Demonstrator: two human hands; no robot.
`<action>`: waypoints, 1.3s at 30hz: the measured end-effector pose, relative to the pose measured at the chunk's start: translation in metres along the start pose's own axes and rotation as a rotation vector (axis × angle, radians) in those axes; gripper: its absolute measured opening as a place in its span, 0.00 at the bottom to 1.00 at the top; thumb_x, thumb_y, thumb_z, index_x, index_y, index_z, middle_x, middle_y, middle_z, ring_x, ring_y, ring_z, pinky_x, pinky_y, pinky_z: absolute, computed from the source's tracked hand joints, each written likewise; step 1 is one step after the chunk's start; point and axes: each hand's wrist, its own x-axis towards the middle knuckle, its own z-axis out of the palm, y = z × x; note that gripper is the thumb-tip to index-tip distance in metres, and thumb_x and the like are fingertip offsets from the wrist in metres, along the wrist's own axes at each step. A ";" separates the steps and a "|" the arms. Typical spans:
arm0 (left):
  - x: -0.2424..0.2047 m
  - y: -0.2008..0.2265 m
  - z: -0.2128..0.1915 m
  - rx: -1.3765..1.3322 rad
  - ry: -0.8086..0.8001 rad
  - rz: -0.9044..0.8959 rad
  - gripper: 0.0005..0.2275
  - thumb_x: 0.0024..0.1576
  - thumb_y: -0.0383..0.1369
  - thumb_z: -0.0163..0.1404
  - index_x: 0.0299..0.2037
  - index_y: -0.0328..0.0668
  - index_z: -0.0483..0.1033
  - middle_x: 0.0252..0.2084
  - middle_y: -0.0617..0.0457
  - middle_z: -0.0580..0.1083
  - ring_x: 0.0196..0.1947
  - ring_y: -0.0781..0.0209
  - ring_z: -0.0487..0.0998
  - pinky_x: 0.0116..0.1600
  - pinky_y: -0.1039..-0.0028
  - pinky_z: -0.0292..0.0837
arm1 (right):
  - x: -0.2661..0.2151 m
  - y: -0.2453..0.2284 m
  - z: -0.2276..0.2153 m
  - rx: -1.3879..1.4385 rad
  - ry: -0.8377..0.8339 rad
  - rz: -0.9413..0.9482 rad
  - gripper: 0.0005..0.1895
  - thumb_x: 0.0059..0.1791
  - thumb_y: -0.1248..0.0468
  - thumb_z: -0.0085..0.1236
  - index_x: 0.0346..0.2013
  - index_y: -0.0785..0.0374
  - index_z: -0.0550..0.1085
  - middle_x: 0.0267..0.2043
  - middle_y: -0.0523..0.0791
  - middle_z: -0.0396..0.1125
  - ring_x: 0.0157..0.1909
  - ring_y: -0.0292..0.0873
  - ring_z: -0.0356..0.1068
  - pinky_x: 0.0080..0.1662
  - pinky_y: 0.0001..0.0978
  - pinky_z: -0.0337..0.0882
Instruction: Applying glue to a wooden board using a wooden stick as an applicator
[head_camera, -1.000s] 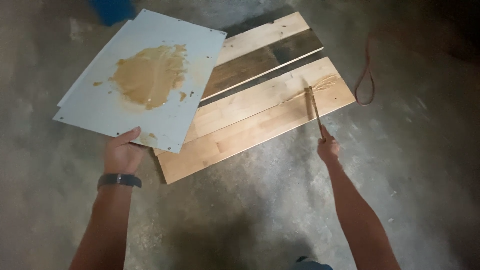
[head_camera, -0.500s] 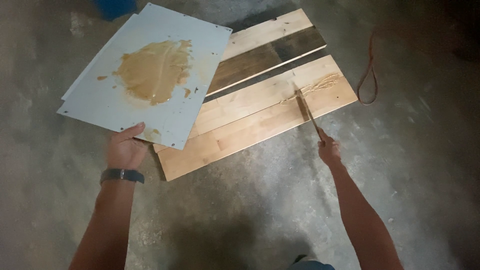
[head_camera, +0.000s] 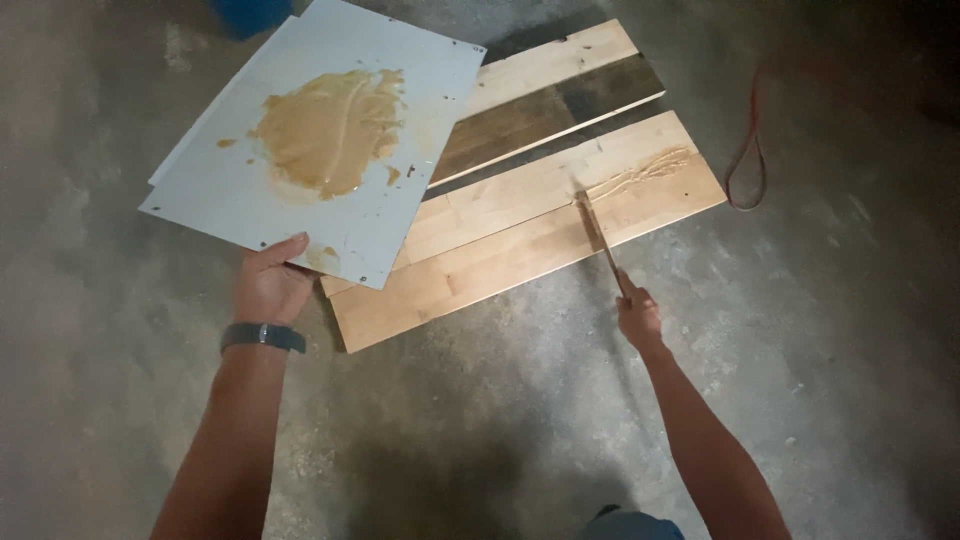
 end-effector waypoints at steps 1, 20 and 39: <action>-0.006 0.008 0.009 0.023 -0.010 0.012 0.26 0.54 0.27 0.50 0.65 0.63 0.67 0.62 0.59 0.72 0.62 0.52 0.72 0.71 0.44 0.57 | 0.002 0.006 0.006 -0.032 0.003 -0.030 0.32 0.57 0.66 0.49 0.76 0.43 0.61 0.59 0.52 0.68 0.61 0.57 0.68 0.59 0.52 0.68; 0.004 0.001 -0.014 -0.062 -0.017 -0.033 0.22 0.56 0.27 0.49 0.62 0.55 0.71 0.62 0.59 0.73 0.61 0.57 0.73 0.74 0.52 0.57 | -0.045 -0.046 0.056 -0.580 -0.066 -0.037 0.39 0.58 0.60 0.43 0.79 0.27 0.42 0.51 0.44 0.60 0.44 0.49 0.76 0.46 0.41 0.79; 0.012 -0.018 -0.021 -0.118 -0.002 0.033 0.22 0.57 0.25 0.54 0.64 0.48 0.71 0.63 0.57 0.72 0.61 0.53 0.72 0.66 0.49 0.60 | 0.026 -0.023 -0.011 -0.387 -0.028 0.015 0.32 0.57 0.58 0.43 0.76 0.28 0.56 0.56 0.50 0.69 0.56 0.57 0.72 0.52 0.53 0.74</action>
